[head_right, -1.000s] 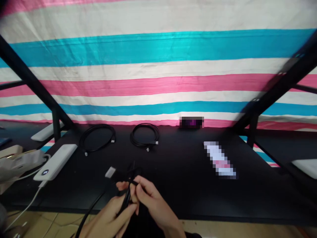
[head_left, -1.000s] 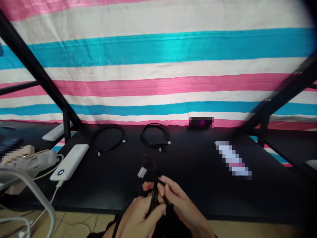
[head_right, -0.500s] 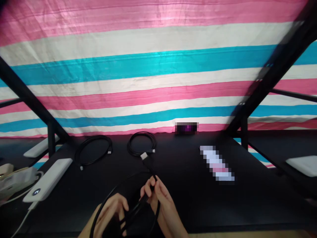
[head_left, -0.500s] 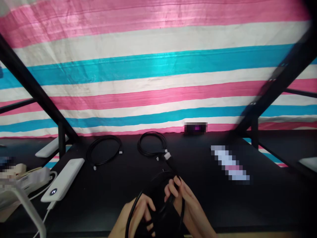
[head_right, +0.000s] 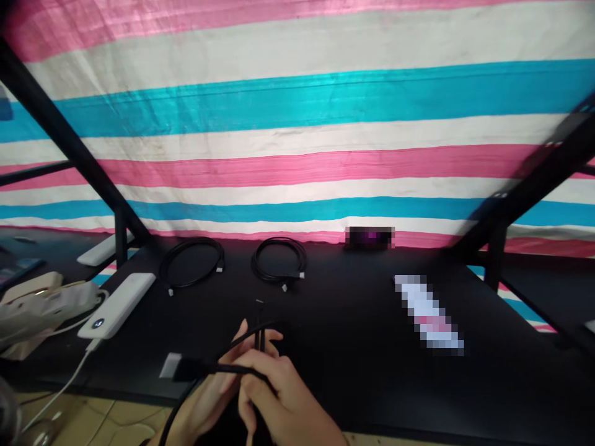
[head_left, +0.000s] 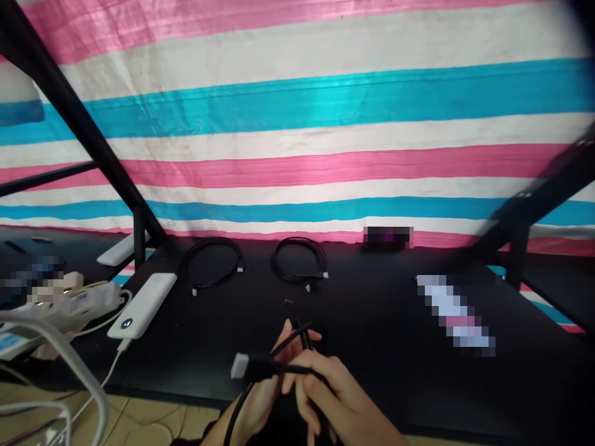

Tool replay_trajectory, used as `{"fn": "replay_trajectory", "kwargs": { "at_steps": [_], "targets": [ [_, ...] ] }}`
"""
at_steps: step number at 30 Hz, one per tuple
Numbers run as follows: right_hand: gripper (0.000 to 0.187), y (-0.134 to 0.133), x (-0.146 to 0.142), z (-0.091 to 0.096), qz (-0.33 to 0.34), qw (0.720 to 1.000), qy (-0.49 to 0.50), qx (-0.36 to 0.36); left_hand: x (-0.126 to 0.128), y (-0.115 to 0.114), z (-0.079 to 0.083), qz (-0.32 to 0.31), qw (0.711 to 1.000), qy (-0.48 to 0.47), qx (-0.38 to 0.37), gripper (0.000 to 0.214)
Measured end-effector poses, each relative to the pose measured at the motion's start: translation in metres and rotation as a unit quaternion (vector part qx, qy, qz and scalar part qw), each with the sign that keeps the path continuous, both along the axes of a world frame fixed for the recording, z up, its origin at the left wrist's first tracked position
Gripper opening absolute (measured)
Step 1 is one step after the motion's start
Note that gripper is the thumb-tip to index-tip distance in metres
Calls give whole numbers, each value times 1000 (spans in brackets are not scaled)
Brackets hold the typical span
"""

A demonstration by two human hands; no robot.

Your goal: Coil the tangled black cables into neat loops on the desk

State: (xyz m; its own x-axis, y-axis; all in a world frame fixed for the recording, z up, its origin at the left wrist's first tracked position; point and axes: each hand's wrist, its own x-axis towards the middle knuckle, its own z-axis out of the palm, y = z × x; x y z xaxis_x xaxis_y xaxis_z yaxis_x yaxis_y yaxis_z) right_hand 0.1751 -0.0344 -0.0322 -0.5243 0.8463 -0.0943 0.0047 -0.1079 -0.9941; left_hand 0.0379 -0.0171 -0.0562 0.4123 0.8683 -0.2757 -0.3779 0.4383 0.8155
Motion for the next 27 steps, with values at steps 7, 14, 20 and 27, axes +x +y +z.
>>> {"fn": "replay_trajectory", "kwargs": {
  "at_steps": [7, 14, 20, 27],
  "targets": [
    [30, 4, -3, -1, 7, 999, -32, 32, -13, 7, 17, 74, 997, -14, -10, 28],
    [30, 8, 28, -28, -206, 963, 163, 64, -47, 28, 12, 97, 992, -49, -58, 30],
    [31, 11, 94, -27, -501, 847, 159, 84, -86, 25, 13, 192, 971, 139, 10, 36],
    [23, 4, 151, -32, -664, 711, 228, 40, -100, 17, 26, 245, 951, 187, 32, 41]
  ]
}}
